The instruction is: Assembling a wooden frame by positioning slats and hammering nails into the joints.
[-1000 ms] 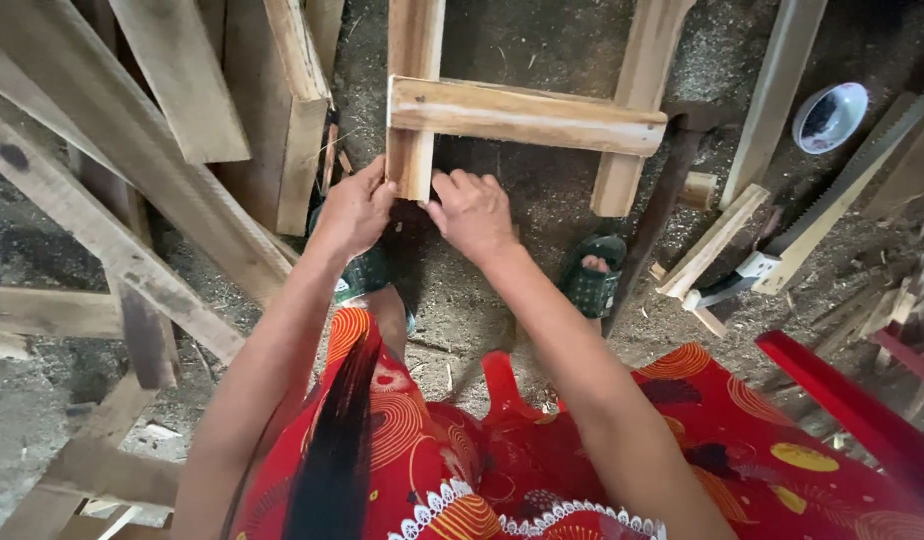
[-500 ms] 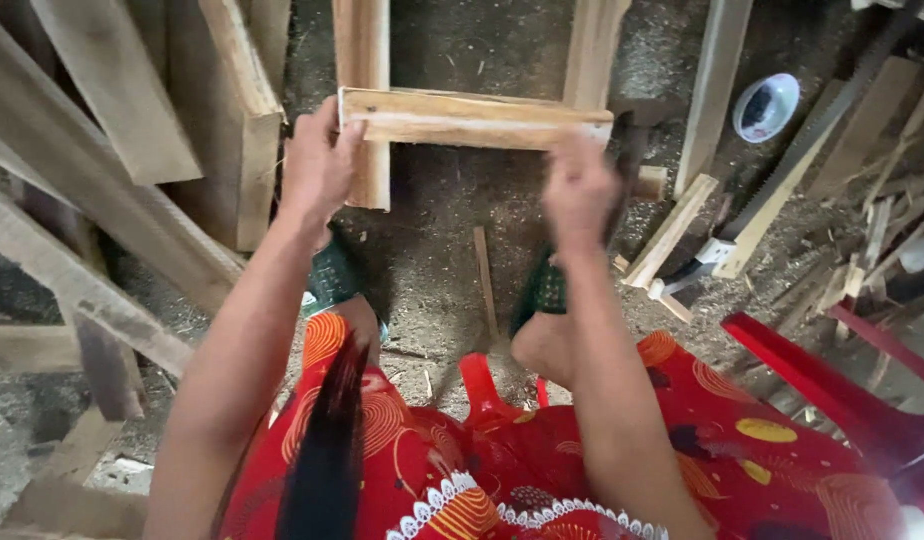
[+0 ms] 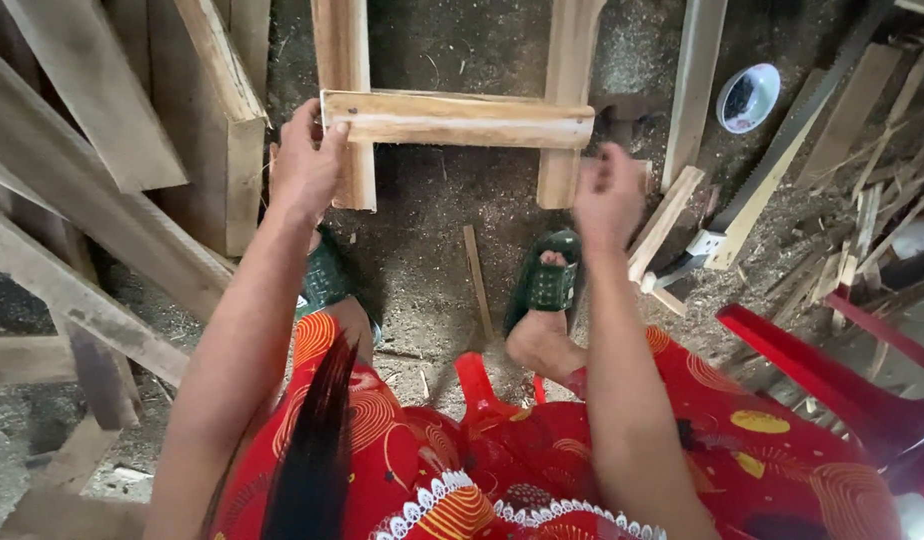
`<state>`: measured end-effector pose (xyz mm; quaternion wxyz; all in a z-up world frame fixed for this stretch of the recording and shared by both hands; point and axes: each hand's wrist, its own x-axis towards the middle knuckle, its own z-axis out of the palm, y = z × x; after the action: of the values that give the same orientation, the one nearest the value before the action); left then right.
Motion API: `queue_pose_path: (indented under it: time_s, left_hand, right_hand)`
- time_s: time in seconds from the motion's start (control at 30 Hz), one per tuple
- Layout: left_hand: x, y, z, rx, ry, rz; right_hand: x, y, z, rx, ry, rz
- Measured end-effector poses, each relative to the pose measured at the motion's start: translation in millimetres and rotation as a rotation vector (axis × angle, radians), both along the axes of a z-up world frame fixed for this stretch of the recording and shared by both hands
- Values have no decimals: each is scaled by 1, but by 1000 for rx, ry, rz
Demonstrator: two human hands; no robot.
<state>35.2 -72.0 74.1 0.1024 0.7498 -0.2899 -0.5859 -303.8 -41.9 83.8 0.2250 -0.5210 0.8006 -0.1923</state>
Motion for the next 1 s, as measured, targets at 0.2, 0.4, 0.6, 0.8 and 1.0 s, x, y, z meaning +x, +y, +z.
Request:
queue_pose_path:
  time_s: [0.2,0.4,0.6,0.8,1.0]
  left_hand:
    - [5,6,-16,-29,-47,-52]
    - [3,-4,7,24,-59,-60]
    - [-1,-1,6,15,-9,29]
    - [6,6,-24,-58,48,65]
    - [10,17,-59,-175,-4,41]
  right_hand:
    - [21,7,-32,799,336,97]
    - [6,25,-75,536,400,155]
    - [20,3,-36,595,388,179]
    - [58,-26,5,-63,640,353]
    - [162,-54,-19,54,358,977]
